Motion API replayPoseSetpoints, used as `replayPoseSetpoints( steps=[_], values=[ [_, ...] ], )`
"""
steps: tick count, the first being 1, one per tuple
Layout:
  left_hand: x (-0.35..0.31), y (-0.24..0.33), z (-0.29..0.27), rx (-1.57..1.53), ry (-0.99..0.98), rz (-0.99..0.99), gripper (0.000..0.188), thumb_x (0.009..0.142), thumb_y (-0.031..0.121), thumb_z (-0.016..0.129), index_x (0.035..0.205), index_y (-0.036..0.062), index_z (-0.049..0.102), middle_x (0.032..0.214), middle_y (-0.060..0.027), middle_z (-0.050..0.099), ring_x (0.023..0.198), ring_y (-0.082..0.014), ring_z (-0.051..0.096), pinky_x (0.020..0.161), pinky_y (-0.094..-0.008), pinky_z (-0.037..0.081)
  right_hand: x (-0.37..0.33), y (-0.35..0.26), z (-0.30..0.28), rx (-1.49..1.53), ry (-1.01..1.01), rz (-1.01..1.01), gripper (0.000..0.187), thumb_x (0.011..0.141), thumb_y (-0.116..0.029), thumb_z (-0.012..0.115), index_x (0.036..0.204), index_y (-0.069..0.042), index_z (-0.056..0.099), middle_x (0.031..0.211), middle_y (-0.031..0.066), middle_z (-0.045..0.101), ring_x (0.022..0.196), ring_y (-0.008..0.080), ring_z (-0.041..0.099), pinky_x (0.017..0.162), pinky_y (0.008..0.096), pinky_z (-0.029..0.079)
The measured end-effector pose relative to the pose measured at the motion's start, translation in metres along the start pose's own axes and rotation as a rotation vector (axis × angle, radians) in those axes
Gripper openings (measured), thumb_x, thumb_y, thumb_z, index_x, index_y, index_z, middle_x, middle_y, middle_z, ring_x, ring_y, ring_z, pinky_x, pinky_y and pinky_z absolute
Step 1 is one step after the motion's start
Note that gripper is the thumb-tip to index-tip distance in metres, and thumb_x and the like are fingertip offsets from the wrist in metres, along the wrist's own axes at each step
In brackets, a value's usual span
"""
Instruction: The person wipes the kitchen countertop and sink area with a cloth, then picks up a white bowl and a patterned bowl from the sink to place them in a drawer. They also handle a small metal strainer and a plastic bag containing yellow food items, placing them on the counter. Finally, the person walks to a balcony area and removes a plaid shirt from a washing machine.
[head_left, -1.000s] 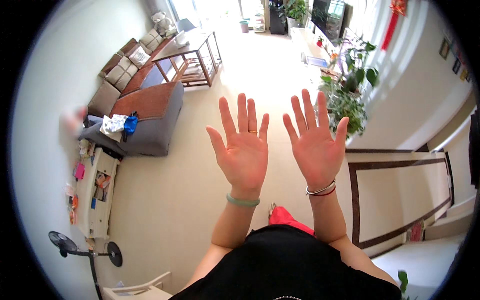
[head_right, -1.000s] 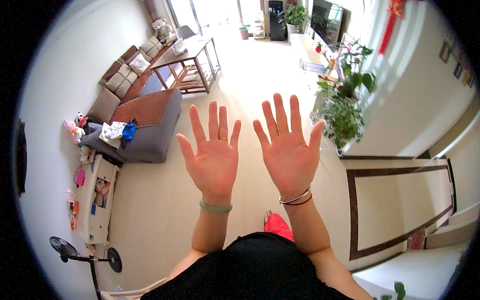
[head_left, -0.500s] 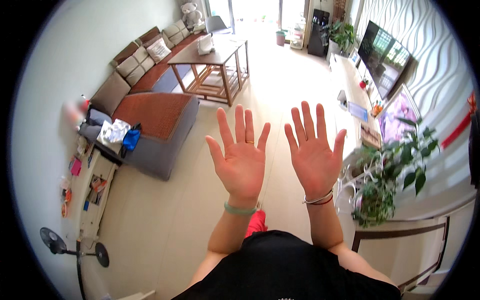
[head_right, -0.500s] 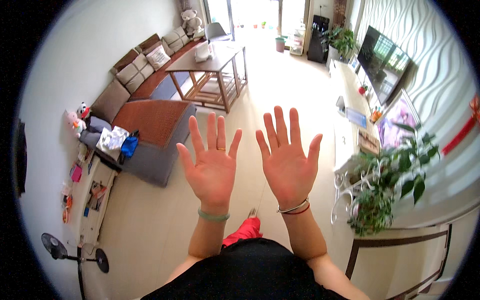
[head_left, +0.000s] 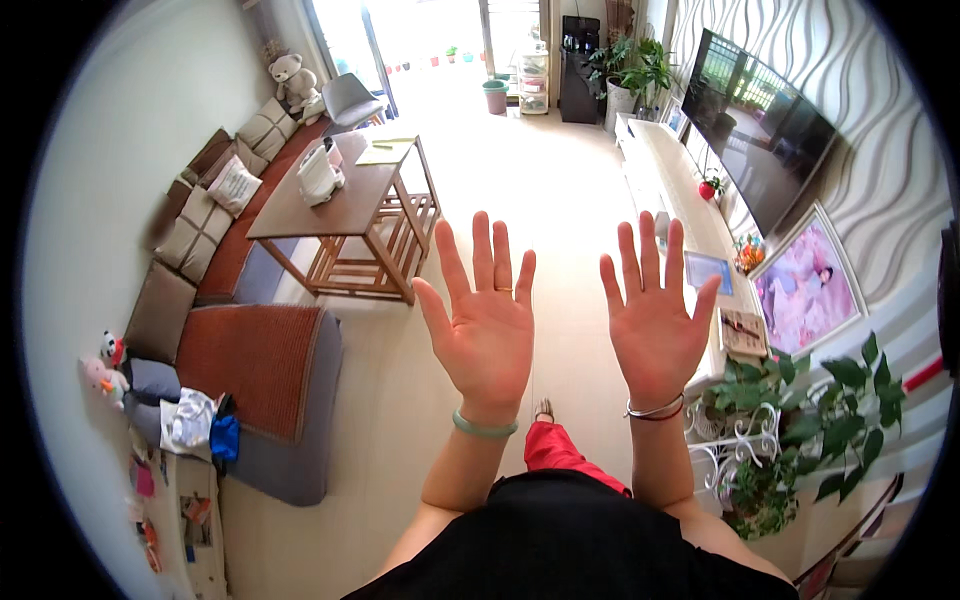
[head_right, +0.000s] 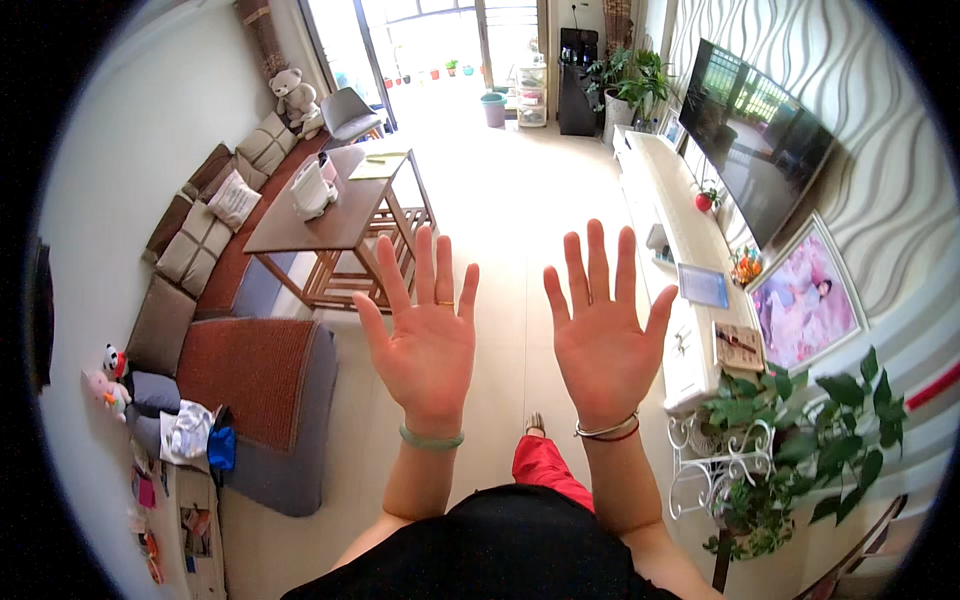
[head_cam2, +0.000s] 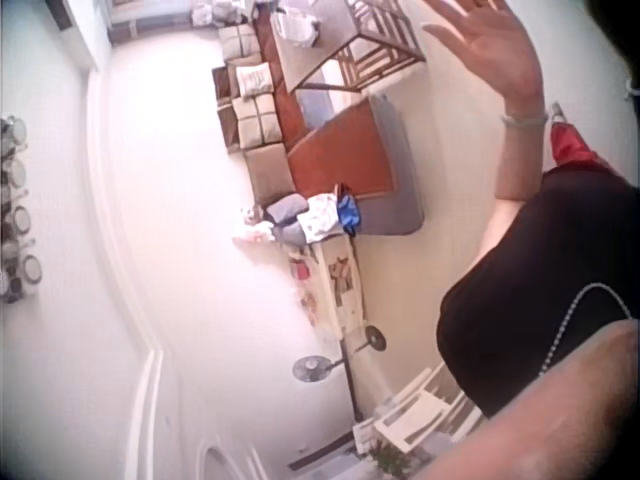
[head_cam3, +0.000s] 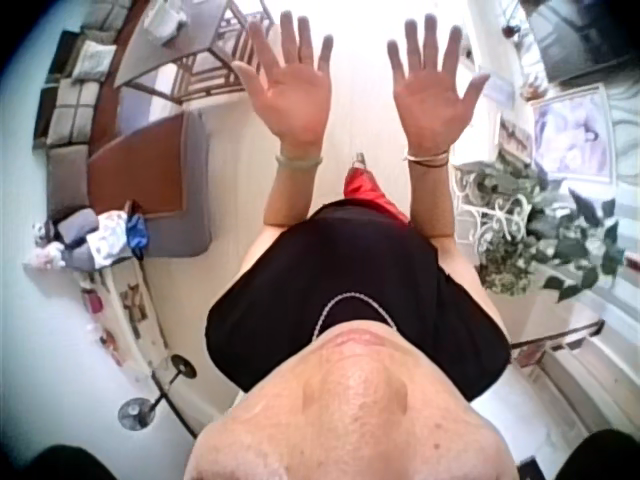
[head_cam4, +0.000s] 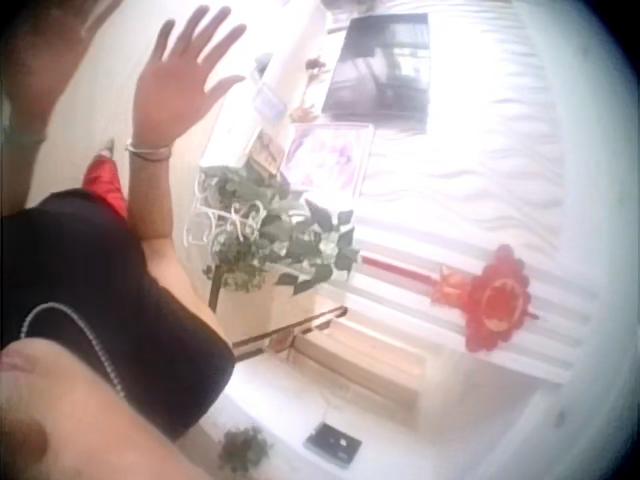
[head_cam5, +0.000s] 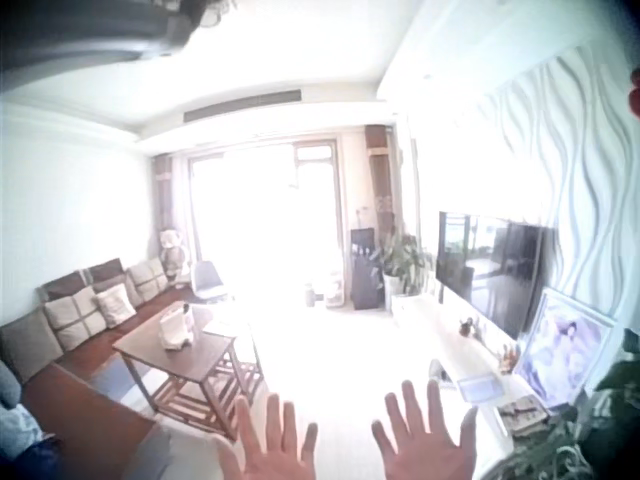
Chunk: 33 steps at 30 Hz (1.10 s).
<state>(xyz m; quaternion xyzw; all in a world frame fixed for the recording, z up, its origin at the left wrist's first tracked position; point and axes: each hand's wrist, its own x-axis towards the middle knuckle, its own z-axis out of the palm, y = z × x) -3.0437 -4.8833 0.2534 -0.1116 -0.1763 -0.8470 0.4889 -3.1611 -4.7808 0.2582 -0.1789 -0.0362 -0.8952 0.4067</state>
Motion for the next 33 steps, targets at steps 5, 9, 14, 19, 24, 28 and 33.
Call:
replayPoseSetpoints(
  steps=[5, 9, 14, 19, 24, 28, 33],
  values=[
    [0.146, -0.007, -0.048, 0.012, -0.014, 0.062, 0.059, 0.100, 0.057, 0.028, 0.152, 0.0288, 0.026, 0.157, -0.0057, 0.026, 0.146, -0.0210, 0.019, 0.119, -0.0466, 0.009, 0.160, 0.036, -0.042, 0.049, -0.048, 0.088, 0.066, 0.099, -0.056, 0.032, 0.152, -0.017, 0.025, 0.159, 0.0069, 0.020, 0.147, 0.0248, 0.015, 0.119, 0.0454, 0.012],
    [0.251, 0.008, -0.083, 0.034, 0.028, 0.158, 0.059, 0.100, 0.058, 0.027, 0.151, 0.0287, 0.027, 0.158, -0.0063, 0.025, 0.146, -0.0213, 0.020, 0.119, -0.0465, 0.009, 0.272, 0.084, -0.073, 0.071, -0.034, 0.231, 0.066, 0.099, -0.057, 0.033, 0.152, -0.018, 0.026, 0.158, 0.0064, 0.023, 0.147, 0.0243, 0.015, 0.119, 0.0453, 0.012],
    [0.380, 0.015, -0.154, 0.068, 0.057, 0.217, 0.059, 0.100, 0.058, 0.029, 0.151, 0.0286, 0.027, 0.157, -0.0072, 0.026, 0.146, -0.0227, 0.021, 0.119, -0.0467, 0.010, 0.407, 0.139, -0.136, 0.102, -0.047, 0.290, 0.066, 0.099, -0.057, 0.032, 0.152, -0.018, 0.026, 0.158, 0.0061, 0.025, 0.147, 0.0241, 0.016, 0.119, 0.0452, 0.012],
    [0.531, 0.020, -0.214, 0.048, -0.009, 0.175, 0.063, 0.099, 0.060, 0.024, 0.154, 0.0274, 0.020, 0.158, -0.0046, 0.022, 0.146, -0.0207, 0.017, 0.118, -0.0450, 0.010, 0.550, 0.185, -0.190, 0.066, -0.094, 0.283, 0.067, 0.099, -0.057, 0.033, 0.152, -0.018, 0.025, 0.157, 0.0060, 0.024, 0.147, 0.0237, 0.017, 0.119, 0.0446, 0.014],
    [0.681, 0.008, -0.258, 0.085, -0.021, 0.137, 0.062, 0.099, 0.058, 0.031, 0.153, 0.0275, 0.023, 0.158, -0.0069, 0.023, 0.146, -0.0229, 0.017, 0.119, -0.0474, 0.010, 0.688, 0.205, -0.229, 0.037, -0.058, 0.207, 0.067, 0.099, -0.058, 0.032, 0.152, -0.018, 0.025, 0.158, 0.0058, 0.023, 0.147, 0.0235, 0.016, 0.120, 0.0442, 0.012],
    [0.784, -0.012, -0.307, 0.067, -0.025, 0.056, 0.062, 0.099, 0.058, 0.030, 0.153, 0.0275, 0.022, 0.158, -0.0066, 0.023, 0.147, -0.0226, 0.016, 0.119, -0.0477, 0.010, 0.785, 0.216, -0.274, 0.038, -0.032, 0.136, 0.067, 0.099, -0.059, 0.031, 0.152, -0.019, 0.025, 0.158, 0.0058, 0.023, 0.147, 0.0238, 0.016, 0.120, 0.0445, 0.012],
    [0.912, -0.031, -0.373, 0.059, 0.009, 0.042, 0.062, 0.099, 0.058, 0.031, 0.152, 0.0274, 0.024, 0.158, -0.0069, 0.024, 0.147, -0.0231, 0.017, 0.119, -0.0484, 0.010, 0.911, 0.232, -0.339, 0.035, -0.005, 0.134, 0.067, 0.098, -0.059, 0.032, 0.152, -0.019, 0.026, 0.158, 0.0059, 0.023, 0.147, 0.0241, 0.016, 0.119, 0.0451, 0.012]
  ],
)
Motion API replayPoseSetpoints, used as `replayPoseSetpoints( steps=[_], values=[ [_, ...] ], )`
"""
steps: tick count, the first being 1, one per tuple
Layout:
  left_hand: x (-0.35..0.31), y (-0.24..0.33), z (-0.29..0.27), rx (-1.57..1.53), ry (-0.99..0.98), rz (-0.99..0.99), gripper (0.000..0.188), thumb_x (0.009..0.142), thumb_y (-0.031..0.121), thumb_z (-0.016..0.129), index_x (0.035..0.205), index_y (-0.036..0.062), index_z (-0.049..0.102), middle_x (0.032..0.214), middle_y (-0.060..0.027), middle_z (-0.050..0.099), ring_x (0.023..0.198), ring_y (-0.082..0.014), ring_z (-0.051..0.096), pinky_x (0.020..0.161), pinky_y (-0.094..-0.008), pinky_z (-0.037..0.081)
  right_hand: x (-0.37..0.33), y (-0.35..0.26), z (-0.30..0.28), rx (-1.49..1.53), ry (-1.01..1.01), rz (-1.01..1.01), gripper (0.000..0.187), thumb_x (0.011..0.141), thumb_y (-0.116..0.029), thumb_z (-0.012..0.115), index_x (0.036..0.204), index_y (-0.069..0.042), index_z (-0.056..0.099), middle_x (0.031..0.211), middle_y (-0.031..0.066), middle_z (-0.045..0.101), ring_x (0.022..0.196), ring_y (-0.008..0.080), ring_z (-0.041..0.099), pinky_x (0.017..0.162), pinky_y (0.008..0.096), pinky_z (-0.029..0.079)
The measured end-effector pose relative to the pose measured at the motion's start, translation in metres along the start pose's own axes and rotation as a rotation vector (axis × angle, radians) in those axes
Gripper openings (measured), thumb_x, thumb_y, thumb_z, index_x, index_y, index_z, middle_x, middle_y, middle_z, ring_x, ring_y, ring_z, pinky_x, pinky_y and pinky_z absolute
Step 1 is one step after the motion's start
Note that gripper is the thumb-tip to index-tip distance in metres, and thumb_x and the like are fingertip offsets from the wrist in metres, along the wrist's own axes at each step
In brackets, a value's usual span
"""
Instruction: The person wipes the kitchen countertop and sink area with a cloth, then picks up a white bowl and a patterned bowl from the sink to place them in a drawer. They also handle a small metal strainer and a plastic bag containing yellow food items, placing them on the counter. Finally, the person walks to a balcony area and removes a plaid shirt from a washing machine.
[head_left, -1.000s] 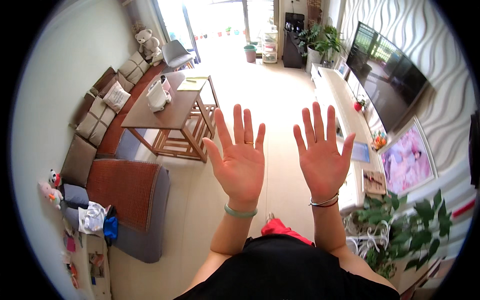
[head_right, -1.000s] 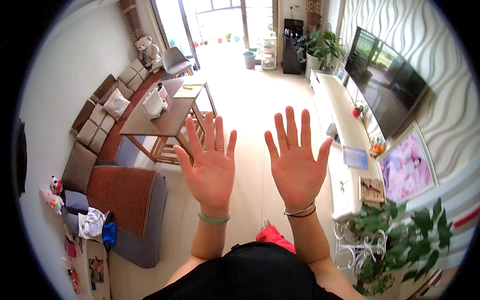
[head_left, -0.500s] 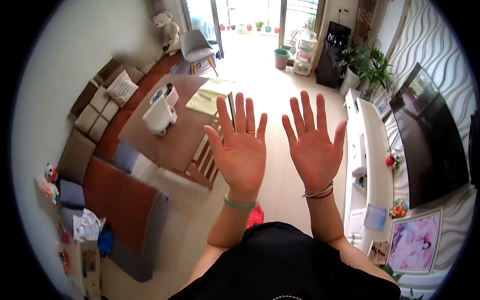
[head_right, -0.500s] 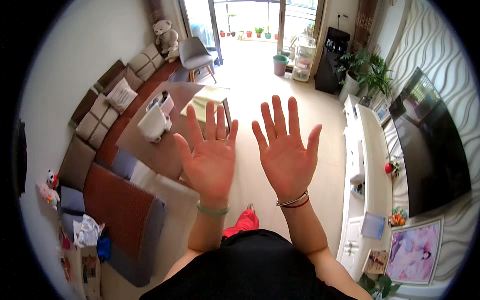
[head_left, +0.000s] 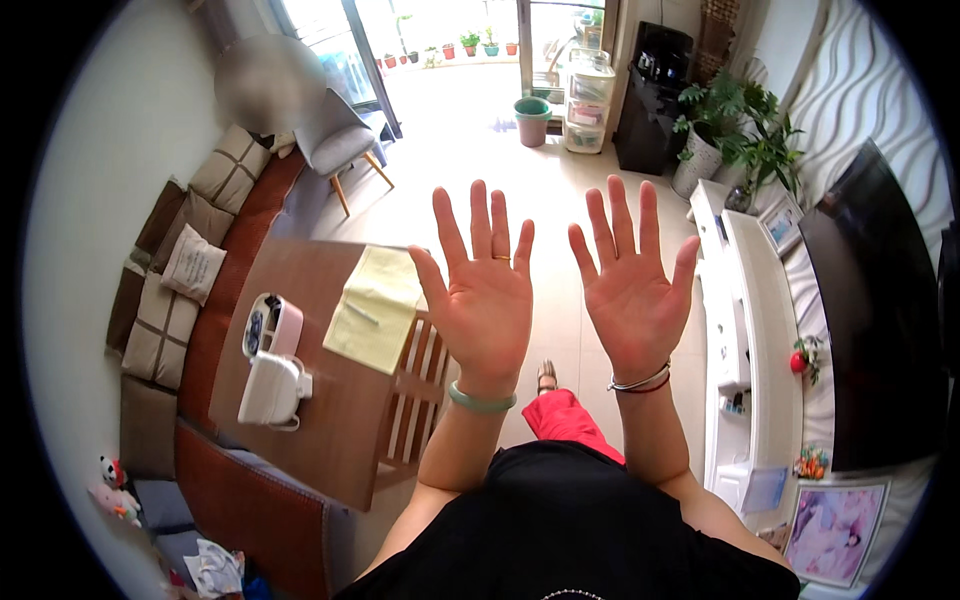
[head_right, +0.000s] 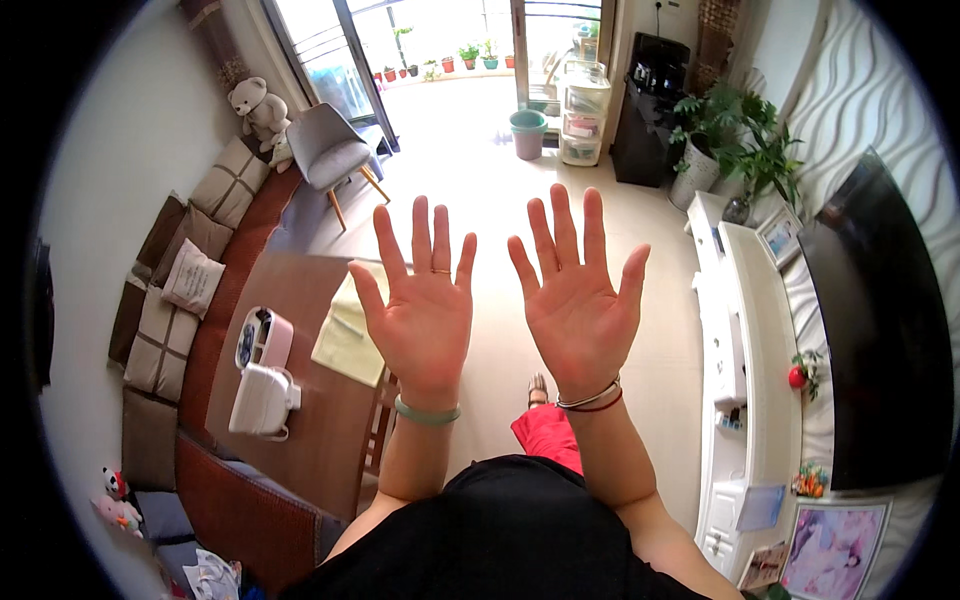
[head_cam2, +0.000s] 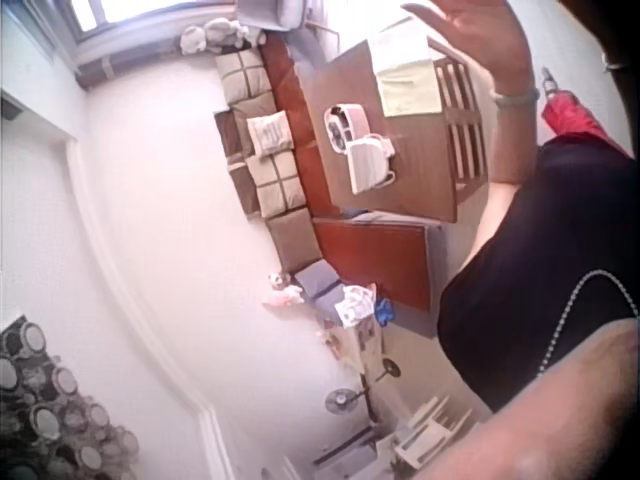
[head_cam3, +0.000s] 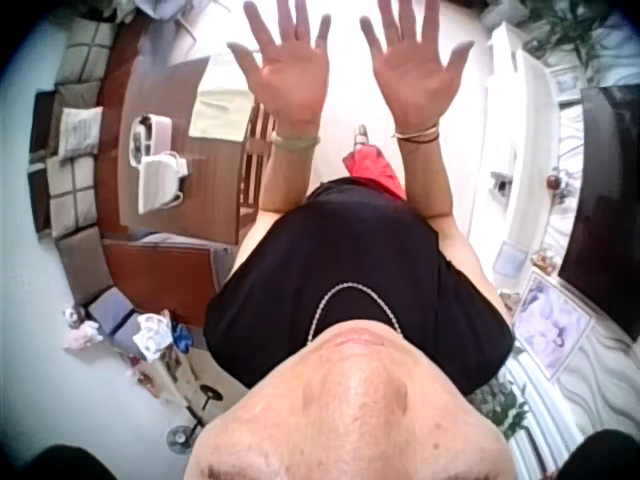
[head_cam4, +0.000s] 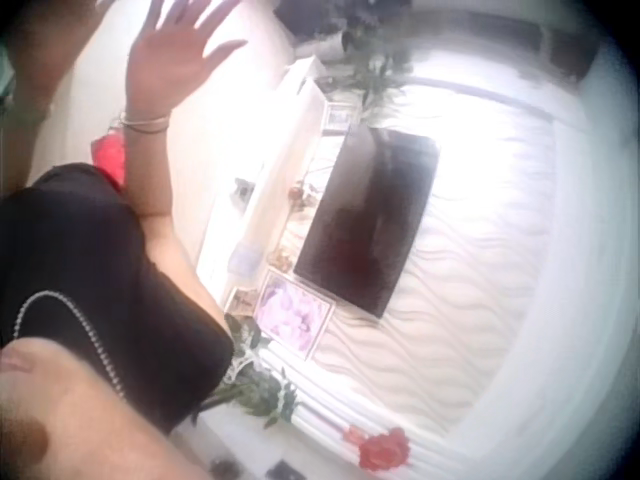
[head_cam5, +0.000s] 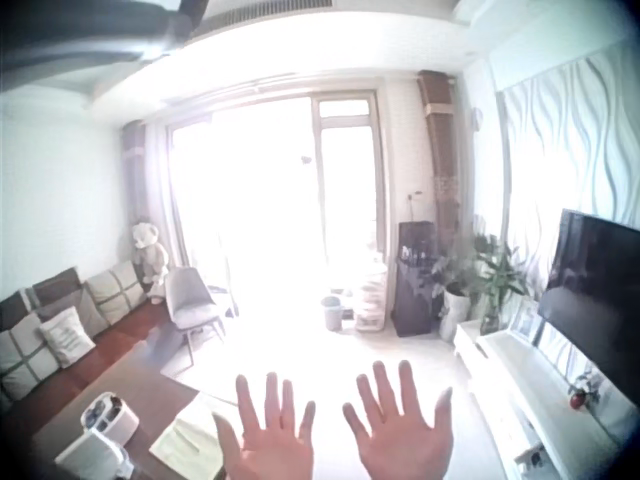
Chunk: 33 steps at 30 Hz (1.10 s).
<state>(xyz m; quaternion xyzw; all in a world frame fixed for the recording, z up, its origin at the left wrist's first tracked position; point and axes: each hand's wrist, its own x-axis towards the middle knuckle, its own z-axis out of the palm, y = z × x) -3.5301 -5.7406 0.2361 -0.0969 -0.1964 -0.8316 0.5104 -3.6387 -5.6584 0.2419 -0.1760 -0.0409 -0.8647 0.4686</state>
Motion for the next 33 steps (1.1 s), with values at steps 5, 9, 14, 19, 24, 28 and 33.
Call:
replayPoseSetpoints(
  steps=[5, 9, 14, 19, 24, 28, 33],
  values=[
    [0.136, -0.012, -0.048, -0.039, 0.009, 0.052, 0.060, 0.099, 0.057, 0.032, 0.152, 0.0278, 0.025, 0.158, -0.0076, 0.024, 0.147, -0.0236, 0.016, 0.119, -0.0486, 0.009, 0.147, 0.006, -0.044, 0.004, -0.025, 0.067, 0.066, 0.099, -0.058, 0.032, 0.152, -0.019, 0.026, 0.158, 0.0060, 0.023, 0.147, 0.0242, 0.016, 0.119, 0.0453, 0.012],
    [0.231, -0.006, -0.081, -0.036, 0.047, 0.123, 0.060, 0.099, 0.056, 0.032, 0.152, 0.0279, 0.026, 0.158, -0.0084, 0.023, 0.147, -0.0236, 0.016, 0.119, -0.0486, 0.008, 0.258, 0.023, -0.074, 0.048, -0.004, 0.131, 0.066, 0.099, -0.058, 0.031, 0.152, -0.019, 0.026, 0.158, 0.0061, 0.023, 0.147, 0.0244, 0.015, 0.120, 0.0454, 0.011],
    [0.339, 0.002, -0.139, -0.057, 0.097, 0.211, 0.058, 0.100, 0.055, 0.032, 0.151, 0.0275, 0.029, 0.157, -0.0085, 0.026, 0.146, -0.0231, 0.019, 0.119, -0.0485, 0.008, 0.378, 0.060, -0.129, 0.082, -0.008, 0.232, 0.065, 0.100, -0.057, 0.029, 0.152, -0.018, 0.025, 0.158, 0.0063, 0.023, 0.147, 0.0243, 0.015, 0.120, 0.0455, 0.010],
    [0.472, -0.001, -0.203, 0.002, 0.110, 0.204, 0.060, 0.100, 0.058, 0.029, 0.152, 0.0288, 0.025, 0.157, -0.0033, 0.027, 0.146, -0.0206, 0.021, 0.118, -0.0458, 0.011, 0.513, 0.086, -0.186, 0.096, -0.014, 0.242, 0.066, 0.100, -0.057, 0.028, 0.152, -0.017, 0.025, 0.158, 0.0077, 0.022, 0.148, 0.0244, 0.013, 0.120, 0.0451, 0.007],
    [0.629, 0.002, -0.252, 0.030, 0.058, 0.204, 0.057, 0.099, 0.055, 0.034, 0.149, 0.0279, 0.032, 0.156, -0.0065, 0.030, 0.146, -0.0225, 0.020, 0.119, -0.0483, 0.008, 0.656, 0.098, -0.228, 0.016, -0.031, 0.137, 0.067, 0.099, -0.059, 0.029, 0.151, -0.018, 0.028, 0.157, 0.0052, 0.026, 0.147, 0.0232, 0.018, 0.120, 0.0444, 0.011],
    [0.740, -0.010, -0.288, 0.018, 0.108, 0.147, 0.056, 0.099, 0.056, 0.035, 0.147, 0.0284, 0.037, 0.155, -0.0069, 0.031, 0.146, -0.0230, 0.021, 0.119, -0.0487, 0.008, 0.750, 0.083, -0.263, -0.052, 0.019, 0.018, 0.067, 0.098, -0.061, 0.028, 0.151, -0.020, 0.028, 0.156, 0.0053, 0.028, 0.146, 0.0234, 0.020, 0.119, 0.0444, 0.012],
    [0.864, -0.035, -0.347, -0.014, 0.099, 0.107, 0.056, 0.098, 0.057, 0.036, 0.146, 0.0282, 0.038, 0.155, -0.0076, 0.030, 0.146, -0.0236, 0.020, 0.119, -0.0486, 0.007, 0.869, 0.089, -0.321, -0.065, 0.045, -0.010, 0.066, 0.099, -0.060, 0.029, 0.150, -0.019, 0.029, 0.156, 0.0057, 0.028, 0.145, 0.0235, 0.022, 0.119, 0.0450, 0.015]
  ],
)
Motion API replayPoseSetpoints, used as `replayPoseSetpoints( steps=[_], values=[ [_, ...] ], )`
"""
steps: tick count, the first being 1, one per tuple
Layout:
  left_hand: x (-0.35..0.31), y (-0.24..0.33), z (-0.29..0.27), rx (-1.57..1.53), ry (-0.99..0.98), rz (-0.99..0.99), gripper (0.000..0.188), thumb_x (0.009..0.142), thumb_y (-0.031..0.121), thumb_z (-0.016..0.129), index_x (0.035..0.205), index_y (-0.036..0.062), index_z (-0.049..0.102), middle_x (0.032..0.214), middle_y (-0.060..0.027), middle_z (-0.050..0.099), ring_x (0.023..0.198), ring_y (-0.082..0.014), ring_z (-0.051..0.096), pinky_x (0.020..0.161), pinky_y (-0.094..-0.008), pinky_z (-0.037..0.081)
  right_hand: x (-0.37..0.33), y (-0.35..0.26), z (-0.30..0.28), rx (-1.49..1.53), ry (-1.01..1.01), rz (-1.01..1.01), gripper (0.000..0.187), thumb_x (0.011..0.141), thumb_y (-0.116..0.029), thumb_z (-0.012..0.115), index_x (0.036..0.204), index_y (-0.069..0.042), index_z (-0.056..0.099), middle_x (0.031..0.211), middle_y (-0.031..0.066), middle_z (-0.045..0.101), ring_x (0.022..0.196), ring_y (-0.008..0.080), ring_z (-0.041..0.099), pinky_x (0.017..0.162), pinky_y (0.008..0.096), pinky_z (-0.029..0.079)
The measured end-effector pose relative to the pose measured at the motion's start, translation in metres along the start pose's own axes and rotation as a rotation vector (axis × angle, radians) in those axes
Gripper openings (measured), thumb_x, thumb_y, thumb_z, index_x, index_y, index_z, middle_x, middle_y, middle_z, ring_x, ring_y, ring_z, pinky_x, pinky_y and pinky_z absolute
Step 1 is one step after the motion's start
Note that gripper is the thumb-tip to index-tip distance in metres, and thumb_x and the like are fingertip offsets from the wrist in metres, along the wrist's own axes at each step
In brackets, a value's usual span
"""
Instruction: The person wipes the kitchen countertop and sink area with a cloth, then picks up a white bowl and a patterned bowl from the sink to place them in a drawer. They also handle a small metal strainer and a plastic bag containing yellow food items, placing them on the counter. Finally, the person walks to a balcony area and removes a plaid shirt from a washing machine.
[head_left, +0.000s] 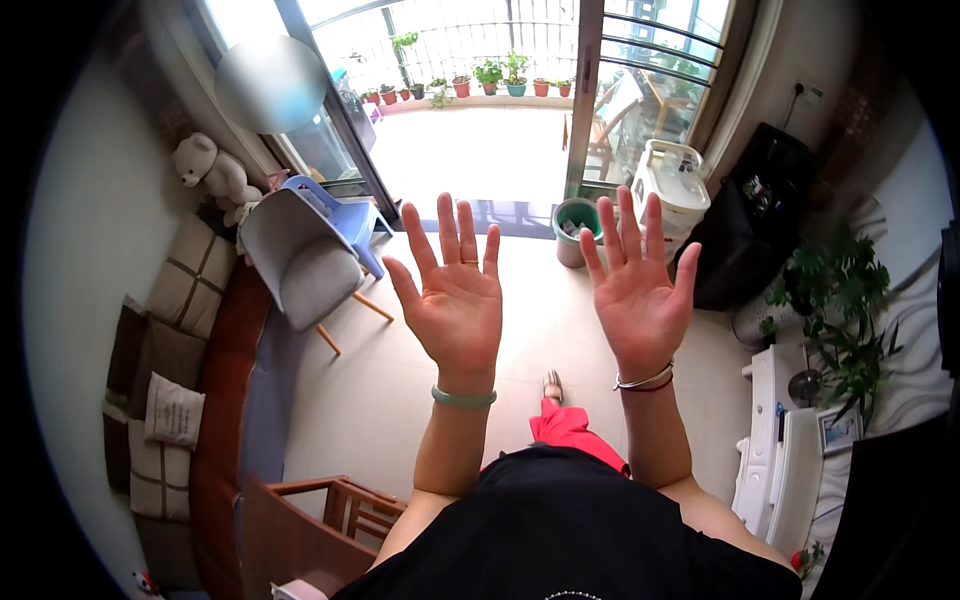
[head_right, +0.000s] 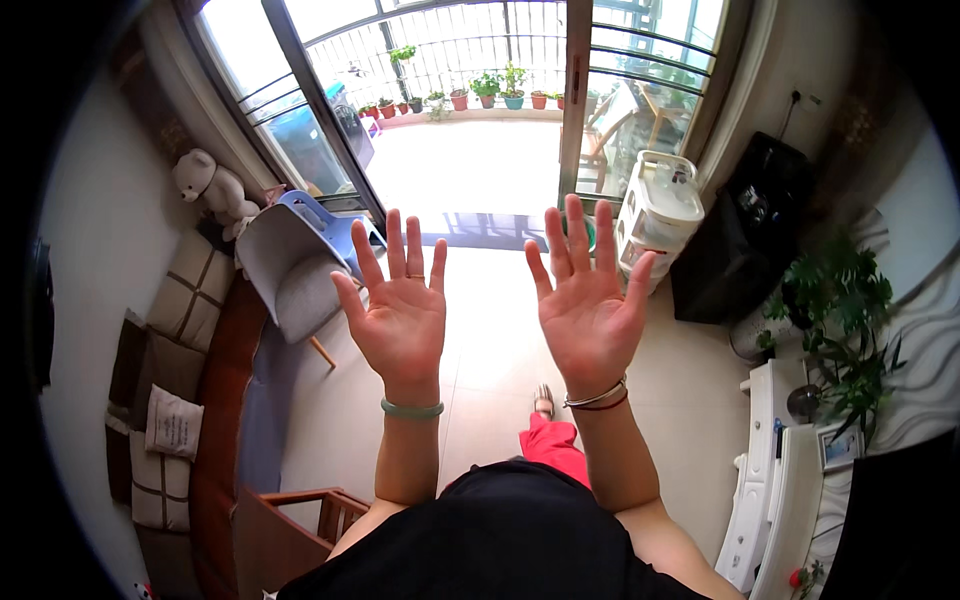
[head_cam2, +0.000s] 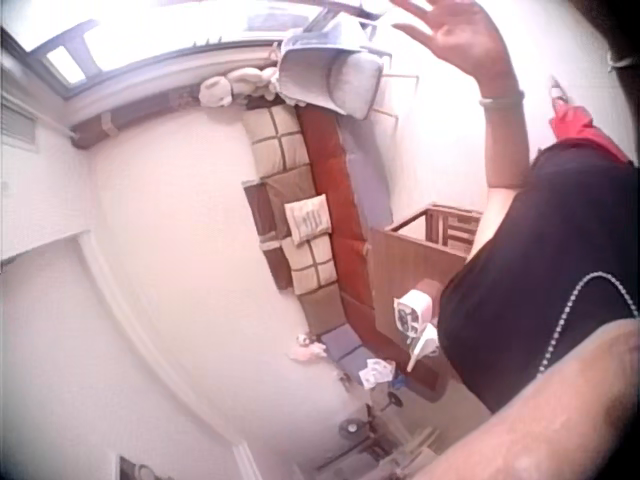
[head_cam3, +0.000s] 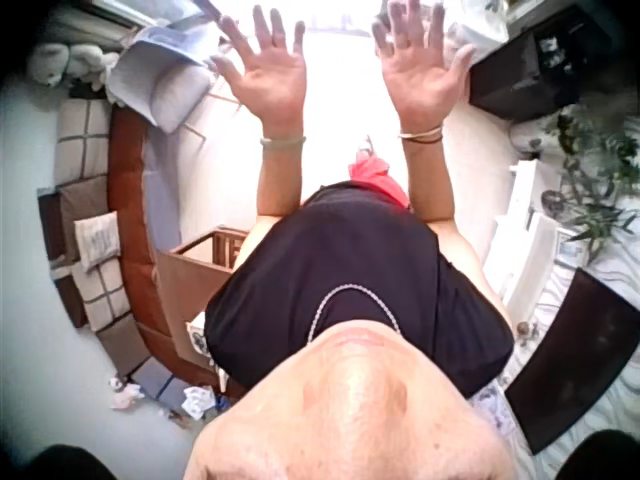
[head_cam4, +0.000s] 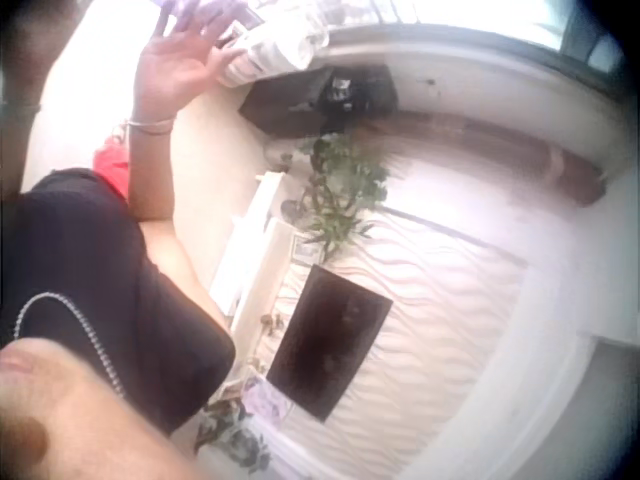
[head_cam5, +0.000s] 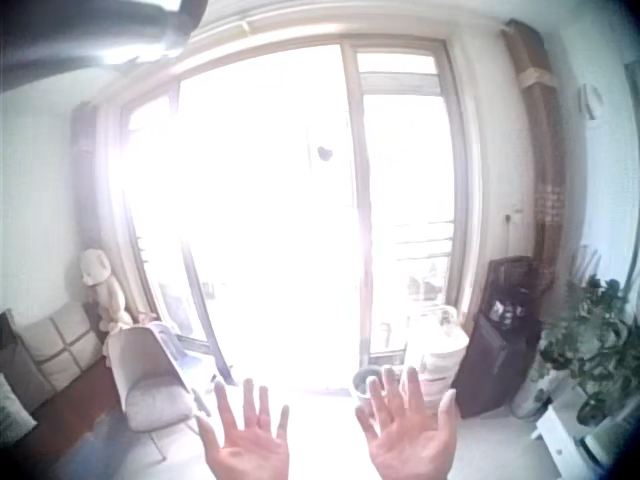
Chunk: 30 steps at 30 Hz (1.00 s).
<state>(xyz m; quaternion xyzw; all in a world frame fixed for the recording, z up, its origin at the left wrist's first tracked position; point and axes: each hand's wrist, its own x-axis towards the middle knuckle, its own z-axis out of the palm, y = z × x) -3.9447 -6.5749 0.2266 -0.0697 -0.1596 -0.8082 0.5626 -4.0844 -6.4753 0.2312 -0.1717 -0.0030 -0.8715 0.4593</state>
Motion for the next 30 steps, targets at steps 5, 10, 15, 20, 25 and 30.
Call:
replayPoseSetpoints(
  steps=[5, 10, 15, 20, 25, 30],
  values=[
    [0.123, -0.030, -0.042, 0.006, 0.001, 0.046, 0.058, 0.099, 0.057, 0.034, 0.148, 0.0276, 0.034, 0.156, -0.0086, 0.028, 0.147, -0.0242, 0.018, 0.119, -0.0485, 0.006, 0.136, 0.024, -0.044, 0.082, 0.000, 0.114, 0.065, 0.099, -0.058, 0.031, 0.150, -0.017, 0.030, 0.157, 0.0070, 0.027, 0.145, 0.0244, 0.022, 0.119, 0.0448, 0.016],
    [0.242, -0.049, -0.065, -0.034, 0.020, 0.092, 0.059, 0.098, 0.056, 0.037, 0.149, 0.0265, 0.032, 0.159, -0.0090, 0.021, 0.148, -0.0234, 0.012, 0.120, -0.0458, 0.007, 0.275, 0.057, -0.069, 0.134, -0.001, 0.230, 0.066, 0.099, -0.057, 0.033, 0.150, -0.016, 0.030, 0.156, 0.0081, 0.027, 0.145, 0.0249, 0.021, 0.118, 0.0442, 0.017],
    [0.350, -0.052, -0.104, -0.009, 0.051, 0.162, 0.059, 0.098, 0.055, 0.039, 0.149, 0.0268, 0.032, 0.159, -0.0091, 0.022, 0.148, -0.0235, 0.013, 0.120, -0.0457, 0.008, 0.387, 0.097, -0.104, 0.159, 0.009, 0.331, 0.066, 0.099, -0.057, 0.032, 0.150, -0.016, 0.030, 0.156, 0.0082, 0.028, 0.145, 0.0249, 0.023, 0.118, 0.0446, 0.018],
    [0.464, -0.047, -0.166, 0.025, 0.078, 0.194, 0.062, 0.098, 0.059, 0.034, 0.152, 0.0287, 0.025, 0.159, -0.0065, 0.019, 0.148, -0.0227, 0.014, 0.119, -0.0439, 0.010, 0.503, 0.149, -0.158, 0.156, 0.023, 0.373, 0.065, 0.099, -0.057, 0.035, 0.149, -0.016, 0.032, 0.155, 0.0076, 0.031, 0.144, 0.0242, 0.025, 0.117, 0.0452, 0.019],
    [0.605, -0.030, -0.214, 0.021, 0.050, 0.207, 0.060, 0.098, 0.055, 0.039, 0.150, 0.0269, 0.031, 0.159, -0.0072, 0.020, 0.148, -0.0224, 0.015, 0.119, -0.0458, 0.012, 0.639, 0.209, -0.198, 0.140, -0.009, 0.387, 0.065, 0.099, -0.056, 0.034, 0.149, -0.015, 0.032, 0.154, 0.0092, 0.032, 0.144, 0.0249, 0.025, 0.117, 0.0456, 0.018],
    [0.744, -0.021, -0.248, 0.084, 0.078, 0.198, 0.061, 0.098, 0.057, 0.038, 0.150, 0.0273, 0.030, 0.159, -0.0077, 0.020, 0.148, -0.0228, 0.014, 0.119, -0.0461, 0.011, 0.770, 0.251, -0.231, 0.124, 0.035, 0.357, 0.065, 0.099, -0.057, 0.033, 0.149, -0.015, 0.032, 0.154, 0.0094, 0.031, 0.143, 0.0250, 0.026, 0.117, 0.0459, 0.018]
  ],
)
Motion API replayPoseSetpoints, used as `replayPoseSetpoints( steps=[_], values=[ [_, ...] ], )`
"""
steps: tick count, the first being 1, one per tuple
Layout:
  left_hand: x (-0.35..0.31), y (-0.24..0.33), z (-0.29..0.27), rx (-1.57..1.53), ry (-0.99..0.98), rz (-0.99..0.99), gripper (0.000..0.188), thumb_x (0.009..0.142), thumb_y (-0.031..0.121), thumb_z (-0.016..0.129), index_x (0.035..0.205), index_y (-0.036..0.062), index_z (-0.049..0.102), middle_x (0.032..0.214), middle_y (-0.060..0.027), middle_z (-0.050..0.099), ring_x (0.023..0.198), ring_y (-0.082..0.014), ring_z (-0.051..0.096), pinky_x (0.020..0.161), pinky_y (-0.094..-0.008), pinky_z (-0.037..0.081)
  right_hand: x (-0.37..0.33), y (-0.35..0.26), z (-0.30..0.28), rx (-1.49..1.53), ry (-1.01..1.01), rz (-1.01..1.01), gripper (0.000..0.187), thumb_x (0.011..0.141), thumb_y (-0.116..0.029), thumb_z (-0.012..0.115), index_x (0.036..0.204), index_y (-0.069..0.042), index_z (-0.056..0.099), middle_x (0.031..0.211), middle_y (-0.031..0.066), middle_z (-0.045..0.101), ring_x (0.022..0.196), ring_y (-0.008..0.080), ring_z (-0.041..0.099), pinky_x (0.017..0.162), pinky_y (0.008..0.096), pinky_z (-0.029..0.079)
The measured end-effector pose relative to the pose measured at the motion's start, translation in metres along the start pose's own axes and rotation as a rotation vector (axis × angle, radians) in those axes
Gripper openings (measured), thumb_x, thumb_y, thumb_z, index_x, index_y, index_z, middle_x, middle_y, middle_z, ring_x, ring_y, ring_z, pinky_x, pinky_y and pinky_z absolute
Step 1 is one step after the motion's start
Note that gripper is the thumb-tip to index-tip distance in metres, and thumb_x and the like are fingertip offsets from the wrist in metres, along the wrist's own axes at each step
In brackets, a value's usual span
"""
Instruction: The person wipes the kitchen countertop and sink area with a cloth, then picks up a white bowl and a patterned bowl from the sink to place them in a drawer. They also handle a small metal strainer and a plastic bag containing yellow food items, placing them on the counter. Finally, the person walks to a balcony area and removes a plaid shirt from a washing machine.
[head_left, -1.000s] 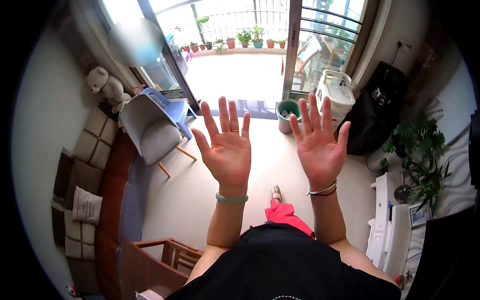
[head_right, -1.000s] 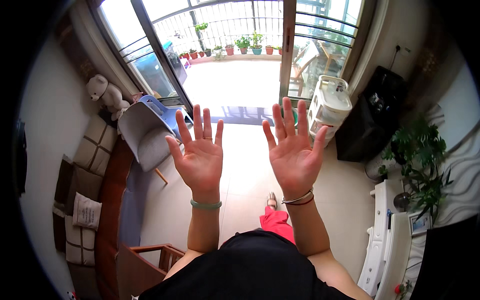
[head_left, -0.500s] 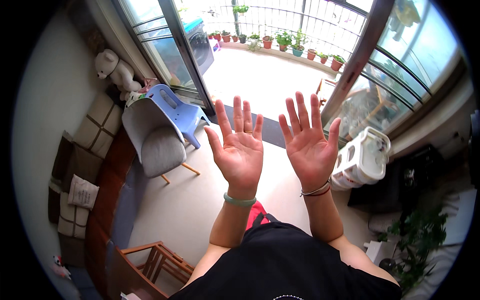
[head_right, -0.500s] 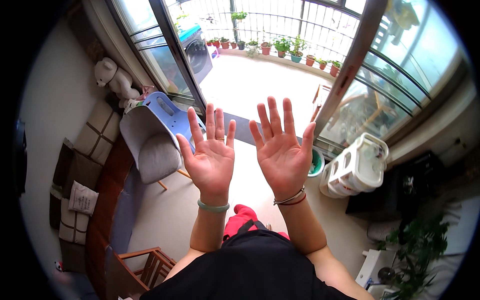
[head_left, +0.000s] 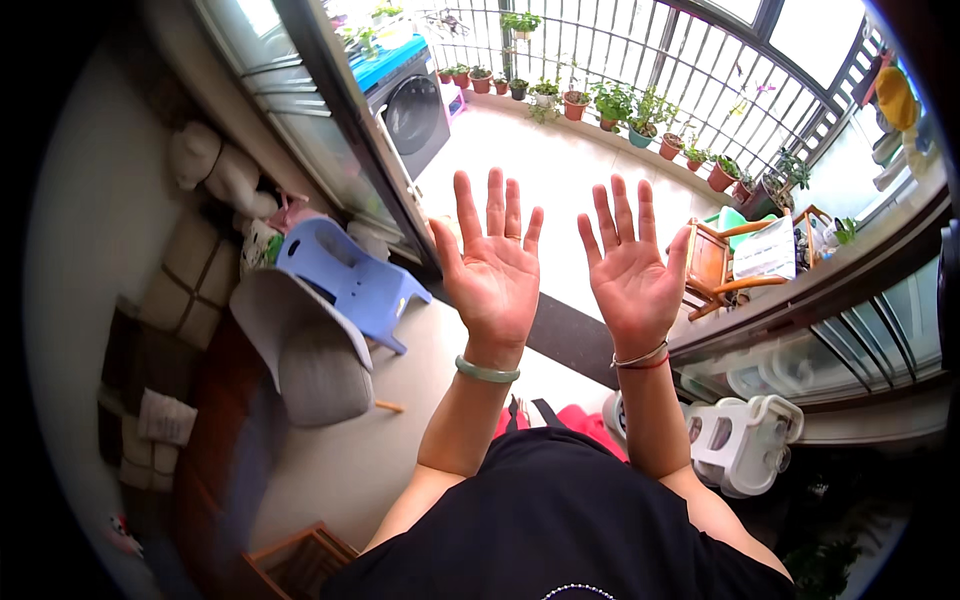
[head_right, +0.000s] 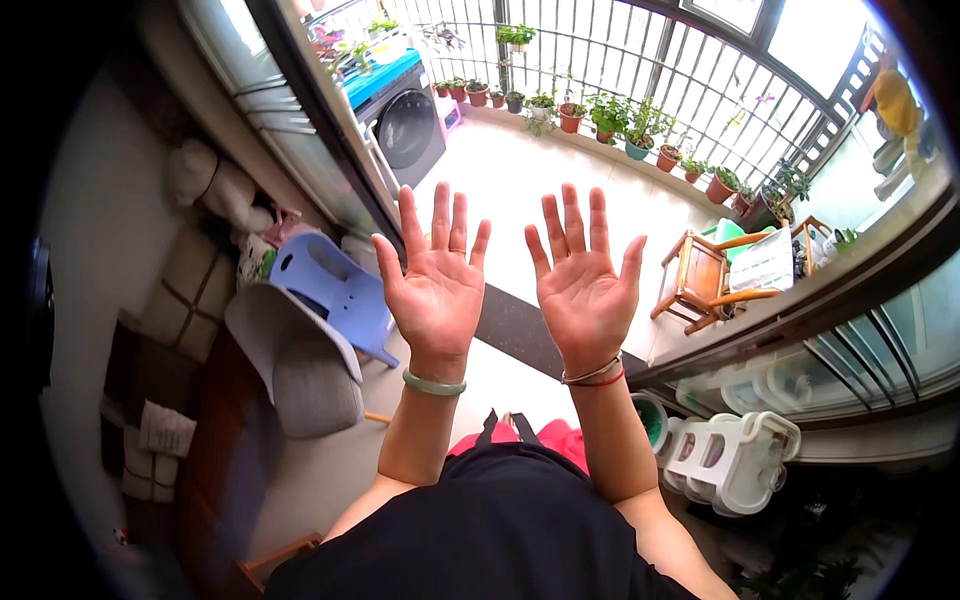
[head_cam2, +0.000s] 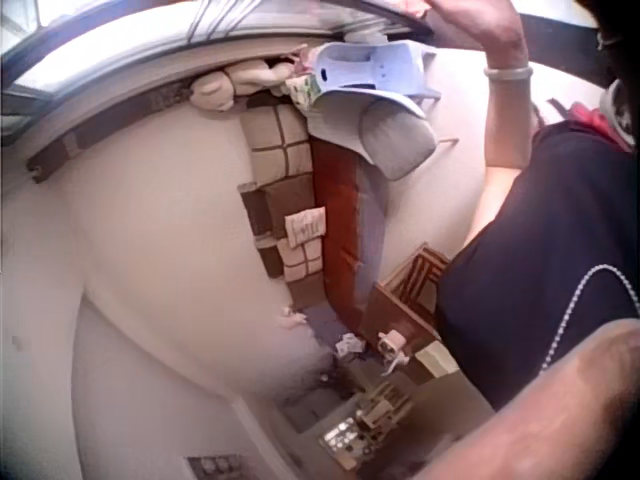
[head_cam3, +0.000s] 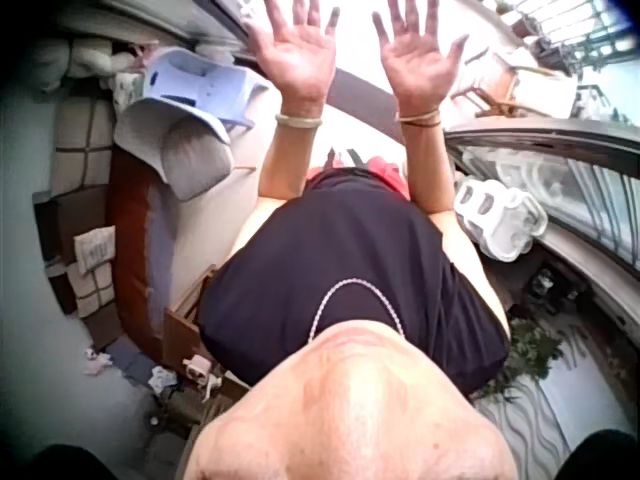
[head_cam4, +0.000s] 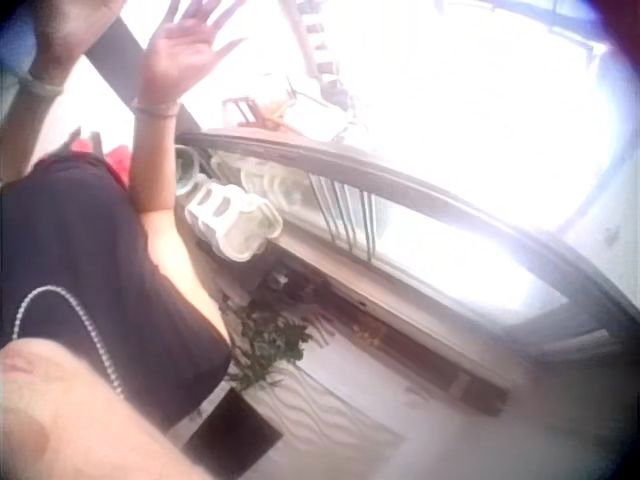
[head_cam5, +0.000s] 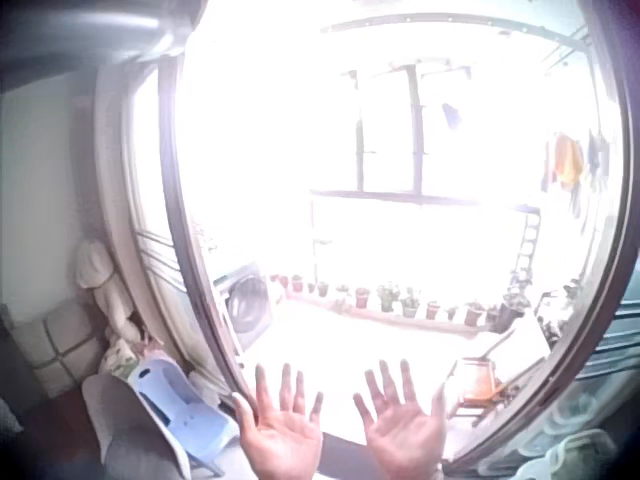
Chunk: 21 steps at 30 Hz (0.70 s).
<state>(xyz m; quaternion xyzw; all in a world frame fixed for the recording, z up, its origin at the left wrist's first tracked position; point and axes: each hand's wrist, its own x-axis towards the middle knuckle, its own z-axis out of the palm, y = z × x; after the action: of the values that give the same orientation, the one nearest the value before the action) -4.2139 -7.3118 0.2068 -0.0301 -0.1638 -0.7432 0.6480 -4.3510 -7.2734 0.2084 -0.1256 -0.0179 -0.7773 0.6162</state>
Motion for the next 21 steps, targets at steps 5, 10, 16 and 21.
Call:
replayPoseSetpoints(
  steps=[5, 10, 16, 21],
  values=[
    [0.118, -0.021, -0.035, 0.024, 0.018, 0.018, 0.060, 0.098, 0.058, 0.035, 0.150, 0.0272, 0.031, 0.159, -0.0082, 0.022, 0.147, -0.0231, 0.016, 0.119, -0.0473, 0.011, 0.120, -0.001, -0.033, 0.000, 0.023, 0.019, 0.065, 0.099, -0.057, 0.033, 0.148, -0.014, 0.034, 0.154, 0.0091, 0.033, 0.143, 0.0248, 0.027, 0.116, 0.0455, 0.021],
    [0.226, -0.050, -0.073, 0.028, 0.060, 0.047, 0.061, 0.098, 0.059, 0.034, 0.150, 0.0270, 0.030, 0.157, -0.0078, 0.025, 0.146, -0.0229, 0.019, 0.117, -0.0461, 0.016, 0.237, -0.002, -0.069, 0.019, 0.036, 0.098, 0.064, 0.099, -0.057, 0.034, 0.146, -0.014, 0.036, 0.152, 0.0092, 0.035, 0.142, 0.0255, 0.028, 0.116, 0.0458, 0.021],
    [0.354, -0.061, -0.104, 0.030, 0.110, 0.177, 0.060, 0.098, 0.059, 0.032, 0.149, 0.0261, 0.033, 0.156, -0.0094, 0.028, 0.145, -0.0243, 0.023, 0.117, -0.0467, 0.018, 0.387, 0.010, -0.094, 0.047, 0.039, 0.244, 0.062, 0.099, -0.055, 0.036, 0.145, -0.013, 0.037, 0.151, 0.0102, 0.036, 0.142, 0.0267, 0.029, 0.117, 0.0461, 0.021],
    [0.438, -0.053, -0.141, 0.029, 0.196, 0.221, 0.060, 0.099, 0.056, 0.033, 0.148, 0.0217, 0.034, 0.153, -0.0101, 0.034, 0.143, -0.0241, 0.028, 0.115, -0.0459, 0.022, 0.485, 0.041, -0.122, 0.061, 0.087, 0.406, 0.060, 0.100, -0.052, 0.037, 0.144, -0.011, 0.038, 0.150, 0.0112, 0.038, 0.141, 0.0281, 0.030, 0.117, 0.0471, 0.022]
  ],
)
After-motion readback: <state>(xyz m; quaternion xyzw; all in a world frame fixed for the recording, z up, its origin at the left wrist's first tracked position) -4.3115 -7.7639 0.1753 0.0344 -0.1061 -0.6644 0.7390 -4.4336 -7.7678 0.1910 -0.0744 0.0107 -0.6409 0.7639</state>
